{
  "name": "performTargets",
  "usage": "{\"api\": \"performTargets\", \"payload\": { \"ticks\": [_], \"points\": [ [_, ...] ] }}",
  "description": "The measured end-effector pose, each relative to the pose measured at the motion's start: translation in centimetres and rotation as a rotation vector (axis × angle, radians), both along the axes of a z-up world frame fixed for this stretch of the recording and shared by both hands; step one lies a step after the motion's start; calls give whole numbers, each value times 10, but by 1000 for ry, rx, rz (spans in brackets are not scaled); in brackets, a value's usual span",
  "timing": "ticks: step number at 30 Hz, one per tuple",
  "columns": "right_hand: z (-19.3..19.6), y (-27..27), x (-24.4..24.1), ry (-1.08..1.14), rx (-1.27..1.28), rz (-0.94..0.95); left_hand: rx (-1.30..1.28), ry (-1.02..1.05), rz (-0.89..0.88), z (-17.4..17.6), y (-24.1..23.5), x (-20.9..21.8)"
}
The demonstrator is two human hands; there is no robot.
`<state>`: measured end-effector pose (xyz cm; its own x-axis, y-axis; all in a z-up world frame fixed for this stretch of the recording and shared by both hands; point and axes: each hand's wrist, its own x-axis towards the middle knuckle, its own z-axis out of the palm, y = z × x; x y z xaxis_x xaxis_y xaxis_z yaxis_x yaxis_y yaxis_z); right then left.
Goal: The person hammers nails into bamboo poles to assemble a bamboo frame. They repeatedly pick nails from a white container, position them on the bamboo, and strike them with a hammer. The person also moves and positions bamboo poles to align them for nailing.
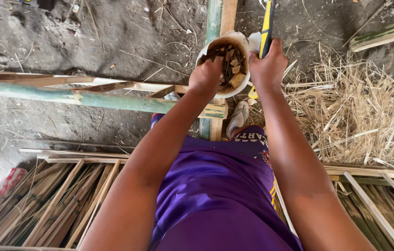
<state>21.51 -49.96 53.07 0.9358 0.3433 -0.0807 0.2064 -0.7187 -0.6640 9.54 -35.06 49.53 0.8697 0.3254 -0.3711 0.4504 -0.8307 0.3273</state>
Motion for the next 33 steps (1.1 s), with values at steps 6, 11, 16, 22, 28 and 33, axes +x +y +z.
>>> {"api": "performTargets", "payload": {
  "ticks": [6, 11, 16, 22, 28, 33],
  "points": [
    [-14, 4, 6, -98, 15, 70, -362, -456, 347, 58, 1, -56],
    [-42, -8, 7, -256, -15, 112, -536, -660, 553, 59, -8, -99],
    [-43, -22, 15, 7, 40, 29, -772, -506, 827, 25, -25, -124],
    [-14, -51, 0, 183, -5, -222, -368, -470, 413, -27, -47, -124],
    [-2, -100, -37, 125, -154, -404, -229, -638, 65, -38, -40, -124],
    [-73, -138, -45, 76, -315, -520, -237, -664, 200, -36, -41, -119]
  ]
}}
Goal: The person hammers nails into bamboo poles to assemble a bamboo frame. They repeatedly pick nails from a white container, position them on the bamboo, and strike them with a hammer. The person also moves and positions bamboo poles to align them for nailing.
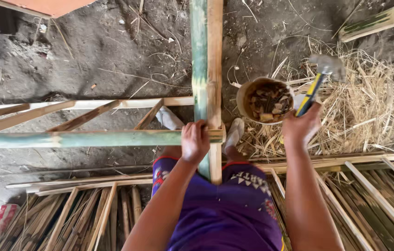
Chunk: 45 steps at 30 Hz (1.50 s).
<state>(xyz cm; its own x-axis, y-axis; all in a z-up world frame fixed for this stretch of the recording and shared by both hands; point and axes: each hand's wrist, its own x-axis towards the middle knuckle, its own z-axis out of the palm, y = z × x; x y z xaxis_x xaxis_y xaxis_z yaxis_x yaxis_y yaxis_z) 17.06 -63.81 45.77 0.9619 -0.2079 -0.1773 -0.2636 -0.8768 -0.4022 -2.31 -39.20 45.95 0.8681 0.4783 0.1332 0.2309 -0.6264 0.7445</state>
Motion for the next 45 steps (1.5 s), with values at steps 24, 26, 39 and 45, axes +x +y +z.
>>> {"api": "performTargets", "payload": {
  "ticks": [24, 26, 39, 45],
  "points": [
    [-537, 2, 0, -153, 236, 212, 345, 74, 51, -25, -24, -12],
    [-487, -12, -34, 47, 198, 169, 315, 132, 1, -19, -20, -11],
    [37, -15, -197, 842, 1226, -523, 360, 262, -54, -41, -10, 0],
    [54, 13, -199, 901, 1205, -466, 340, 255, -52, -36, -10, 5]
  ]
}}
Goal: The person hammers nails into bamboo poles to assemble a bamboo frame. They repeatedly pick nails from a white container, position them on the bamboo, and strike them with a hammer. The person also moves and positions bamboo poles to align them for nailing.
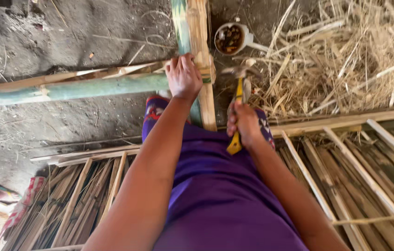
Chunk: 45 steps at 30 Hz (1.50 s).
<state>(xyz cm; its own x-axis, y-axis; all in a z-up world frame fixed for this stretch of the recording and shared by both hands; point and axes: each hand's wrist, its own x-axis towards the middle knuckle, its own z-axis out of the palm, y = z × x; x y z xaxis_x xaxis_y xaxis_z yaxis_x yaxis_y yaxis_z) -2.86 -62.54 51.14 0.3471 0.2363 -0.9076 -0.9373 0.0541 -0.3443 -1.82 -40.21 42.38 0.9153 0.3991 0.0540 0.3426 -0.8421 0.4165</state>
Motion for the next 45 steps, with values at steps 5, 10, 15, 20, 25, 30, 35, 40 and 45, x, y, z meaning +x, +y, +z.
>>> {"api": "performTargets", "payload": {
  "ticks": [5, 10, 15, 20, 25, 30, 35, 40, 45],
  "points": [
    [-5, 0, -7, -86, 7, -114, -29, 12, -3, 2, 3, 9],
    [-10, 5, -4, -23, -20, -111, -50, 17, -13, 7, 1, 1],
    [-2, 6, -2, 21, 51, 31, -53, -30, -18, 9, 4, -2],
    [13, 3, 5, -46, -39, 29, -157, -81, -30, 10, 11, 0],
    [22, 15, -4, -93, 77, -226, -470, -239, 125, 20, 21, -13],
    [23, 30, -5, -123, 42, -173, -519, -254, 65, 34, 22, -35],
    [53, 34, -12, -421, -100, 199, -508, -302, 66, 35, 20, -32],
    [73, 24, -18, -903, -171, 574, -454, -315, 56, 30, 17, -34],
    [83, 28, -22, -1184, -249, 703, -405, -369, 62, 21, 17, -30]
  ]
}}
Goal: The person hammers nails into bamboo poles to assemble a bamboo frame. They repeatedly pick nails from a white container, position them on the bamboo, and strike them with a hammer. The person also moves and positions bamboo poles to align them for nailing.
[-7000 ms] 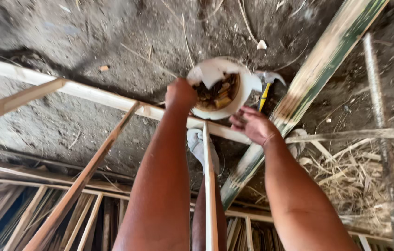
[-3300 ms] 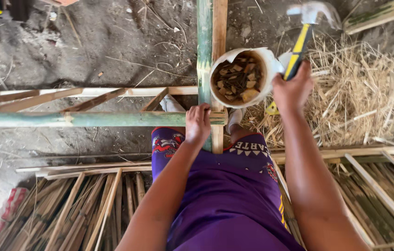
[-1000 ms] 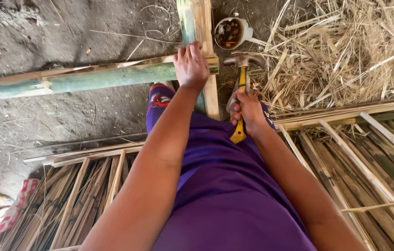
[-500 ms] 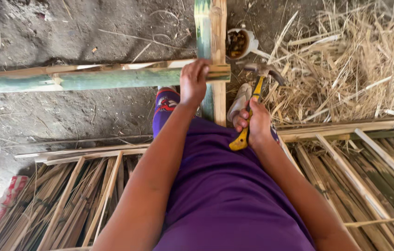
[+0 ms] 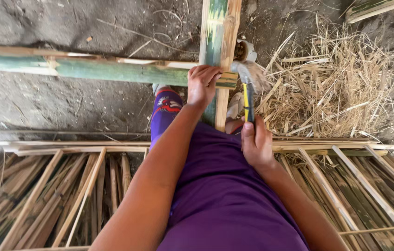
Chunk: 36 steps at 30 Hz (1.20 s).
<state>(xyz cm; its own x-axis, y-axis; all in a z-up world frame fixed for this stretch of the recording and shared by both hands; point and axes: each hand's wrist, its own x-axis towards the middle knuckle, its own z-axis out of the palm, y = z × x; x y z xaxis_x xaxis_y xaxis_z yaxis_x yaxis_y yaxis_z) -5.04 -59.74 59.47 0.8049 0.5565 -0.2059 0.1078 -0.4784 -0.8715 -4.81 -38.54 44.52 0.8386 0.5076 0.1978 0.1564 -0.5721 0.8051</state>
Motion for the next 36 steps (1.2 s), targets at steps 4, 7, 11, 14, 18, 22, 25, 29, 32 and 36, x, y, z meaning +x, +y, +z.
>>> {"api": "performTargets", "payload": {
  "ticks": [4, 7, 11, 14, 18, 22, 25, 29, 32, 36],
  "points": [
    [11, -10, -9, -17, 210, 33, -7, -24, 10, -4, -1, -3],
    [-6, -17, -11, -90, 121, 80, -17, -33, 23, -1, -3, -3],
    [-51, -7, 1, -228, -323, 133, -18, -25, 22, 1, -3, -3],
    [-33, -17, -2, 70, 132, -28, 15, -40, 35, -6, -2, 2],
    [-9, -25, -14, -281, 348, 40, 12, -36, 19, -11, -3, -4],
    [-44, -5, 6, -377, -112, 77, 0, -40, 19, -2, -3, -3],
    [-36, -10, 10, -36, -127, -3, 4, -28, -18, -2, 3, -2],
    [-7, -12, 11, 111, -44, -69, 149, 58, -42, 5, 15, -2],
    [-4, -8, 8, 91, 47, -87, 226, 759, -189, 20, 48, 31],
    [-18, -16, 6, 293, 81, -132, 269, 1030, -196, 26, 48, 30]
  ]
}}
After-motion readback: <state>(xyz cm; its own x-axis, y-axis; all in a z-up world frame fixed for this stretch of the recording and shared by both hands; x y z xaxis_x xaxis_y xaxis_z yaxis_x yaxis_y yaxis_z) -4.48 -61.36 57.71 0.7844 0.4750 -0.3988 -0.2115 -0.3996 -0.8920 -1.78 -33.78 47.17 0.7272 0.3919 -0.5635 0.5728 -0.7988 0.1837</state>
